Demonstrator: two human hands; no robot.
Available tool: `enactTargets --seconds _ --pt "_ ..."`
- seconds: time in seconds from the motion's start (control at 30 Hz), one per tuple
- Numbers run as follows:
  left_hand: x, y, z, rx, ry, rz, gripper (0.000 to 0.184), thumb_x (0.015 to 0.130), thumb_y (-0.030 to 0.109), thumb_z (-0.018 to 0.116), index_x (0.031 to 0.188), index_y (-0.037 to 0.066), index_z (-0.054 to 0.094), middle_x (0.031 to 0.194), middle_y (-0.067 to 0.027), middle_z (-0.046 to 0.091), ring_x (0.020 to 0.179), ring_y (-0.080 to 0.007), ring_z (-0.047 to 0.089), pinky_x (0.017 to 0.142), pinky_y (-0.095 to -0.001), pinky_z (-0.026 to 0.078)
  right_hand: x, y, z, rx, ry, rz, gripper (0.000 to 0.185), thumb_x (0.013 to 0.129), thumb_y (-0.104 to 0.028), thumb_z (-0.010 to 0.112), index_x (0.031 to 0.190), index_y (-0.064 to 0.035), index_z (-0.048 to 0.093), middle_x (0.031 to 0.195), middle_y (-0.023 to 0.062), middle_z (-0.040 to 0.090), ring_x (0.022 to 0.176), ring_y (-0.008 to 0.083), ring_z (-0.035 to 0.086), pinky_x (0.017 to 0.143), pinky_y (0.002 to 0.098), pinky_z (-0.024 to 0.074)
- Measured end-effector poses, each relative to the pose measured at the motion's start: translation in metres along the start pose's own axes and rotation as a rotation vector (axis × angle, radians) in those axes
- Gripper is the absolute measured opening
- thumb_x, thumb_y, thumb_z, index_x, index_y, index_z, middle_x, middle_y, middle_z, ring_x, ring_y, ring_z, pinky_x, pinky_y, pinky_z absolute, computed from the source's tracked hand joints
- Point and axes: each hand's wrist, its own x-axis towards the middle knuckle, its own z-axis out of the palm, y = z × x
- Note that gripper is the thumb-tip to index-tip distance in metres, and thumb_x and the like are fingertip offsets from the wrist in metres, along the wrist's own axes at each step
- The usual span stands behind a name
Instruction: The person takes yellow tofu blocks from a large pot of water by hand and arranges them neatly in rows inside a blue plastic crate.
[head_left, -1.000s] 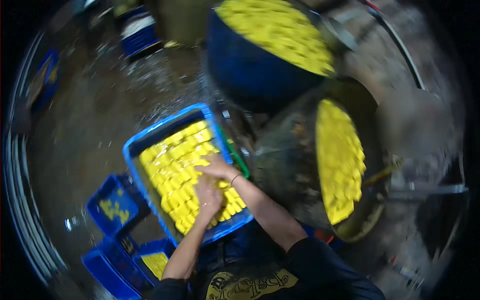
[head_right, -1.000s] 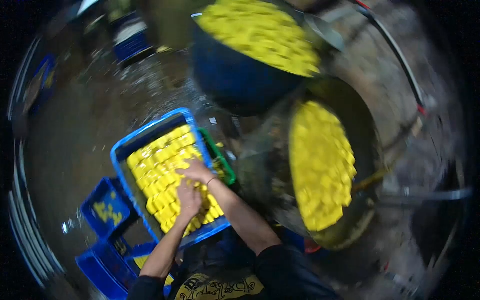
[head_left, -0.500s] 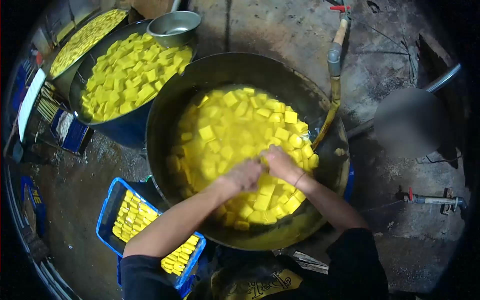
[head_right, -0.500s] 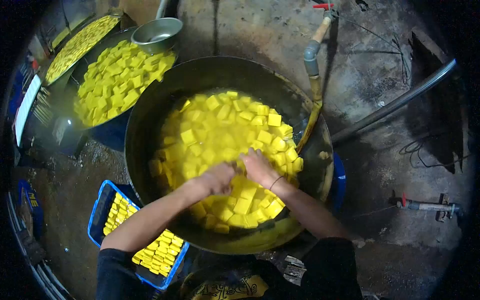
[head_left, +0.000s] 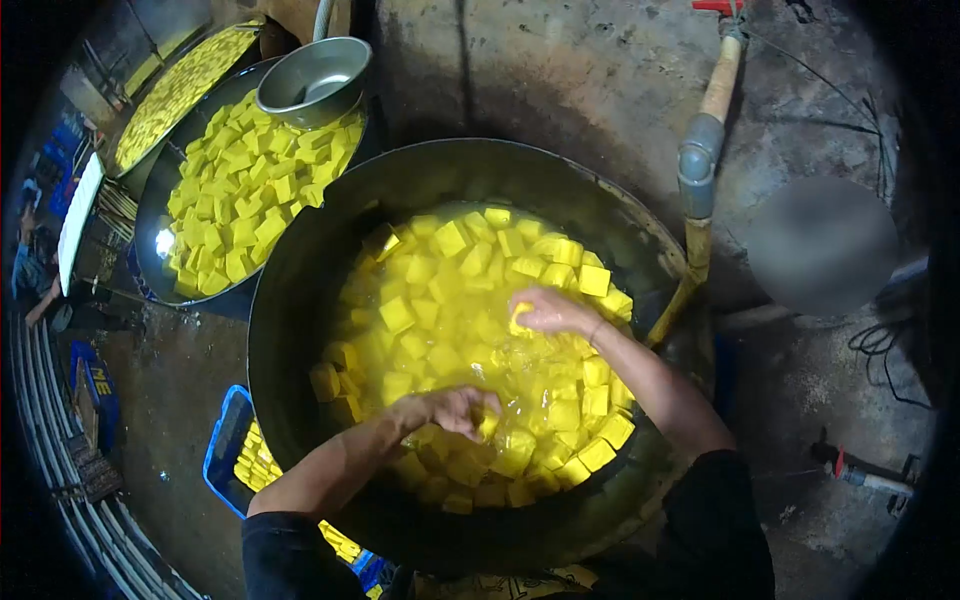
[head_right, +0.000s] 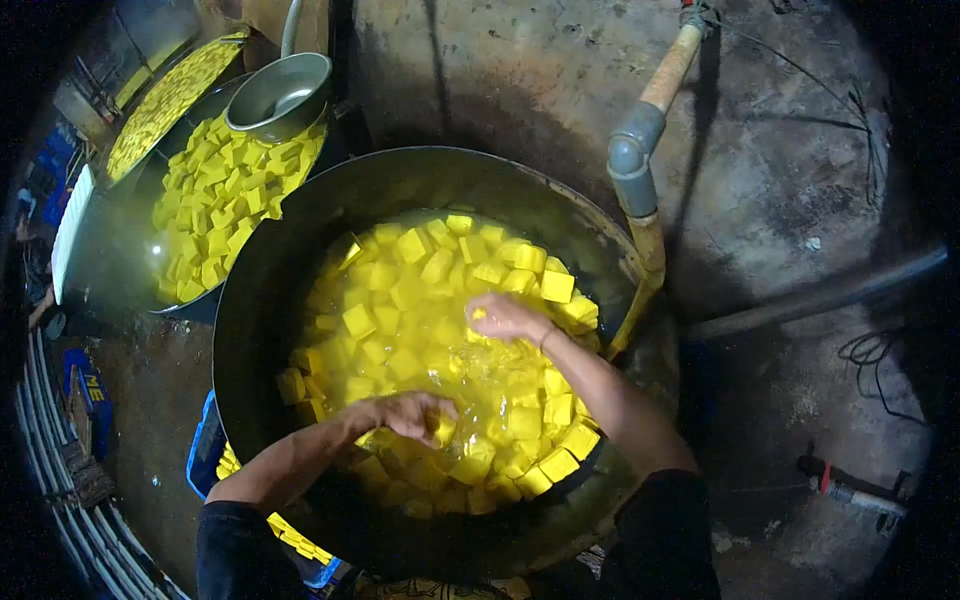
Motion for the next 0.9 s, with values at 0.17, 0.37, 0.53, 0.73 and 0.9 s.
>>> enactTargets --seconds 0.17,0.37,0.53,0.73,0.9 --pt "-0.017 0.000 -0.059 -0.689 0.202 -0.332 0.053 0.079 0.029 0.074 0.124 0.006 0.057 0.121 -0.0106 0.058 0.105 -0.0220 0.059 0.088 -0.0337 0.053 0.071 -0.040 0.000 -0.287 0.317 0.096 0.036 0.077 -0.016 0.064 0.113 -0.0111 0.066 0.102 0.0186 0.062 0.097 0.0347 0.063 0.083 0.0430 0.0513" --pt "-0.030 -0.012 -0.075 -1.475 0.721 -0.199 0.029 0.088 0.028 0.051 0.104 0.006 0.062 0.092 -0.0068 0.064 0.083 -0.0204 0.063 0.072 -0.0402 0.056 0.090 -0.025 -0.007 -0.254 0.290 -0.080 0.044 0.072 -0.010 0.071 0.116 -0.0113 0.066 0.117 0.0171 0.056 0.106 0.0305 0.059 0.088 0.0381 0.0492" --pt "-0.002 -0.046 -0.066 -1.325 1.151 0.075 0.025 0.086 0.026 0.052 0.101 0.009 0.061 0.092 -0.0051 0.062 0.086 -0.0199 0.061 0.074 -0.0383 0.054 0.046 -0.035 -0.031 0.110 0.177 -0.169 0.046 0.071 -0.015 0.077 0.111 0.0026 0.064 0.101 0.0161 0.068 0.099 0.0219 0.064 0.089 0.0338 0.0487" --pt "0.032 -0.008 -0.068 -1.751 1.321 0.335 0.024 0.087 0.019 0.050 0.106 0.007 0.057 0.102 -0.0075 0.059 0.096 -0.0230 0.058 0.085 -0.0379 0.049 0.016 -0.080 -0.005 0.327 0.040 -0.164 0.039 0.074 -0.014 0.083 0.104 0.0034 0.064 0.100 0.0057 0.065 0.092 0.0132 0.059 0.083 0.0287 0.0478" --pt "0.054 -0.001 -0.062 -1.930 1.397 0.631 0.029 0.088 0.019 0.046 0.113 0.006 0.053 0.104 -0.0104 0.059 0.097 -0.0262 0.059 0.088 -0.0407 0.049 0.018 -0.108 0.011 0.460 0.248 -0.250 0.042 0.085 -0.023 0.069 0.116 0.0006 0.056 0.101 0.0116 0.063 0.095 0.0204 0.061 0.084 0.0316 0.0486"
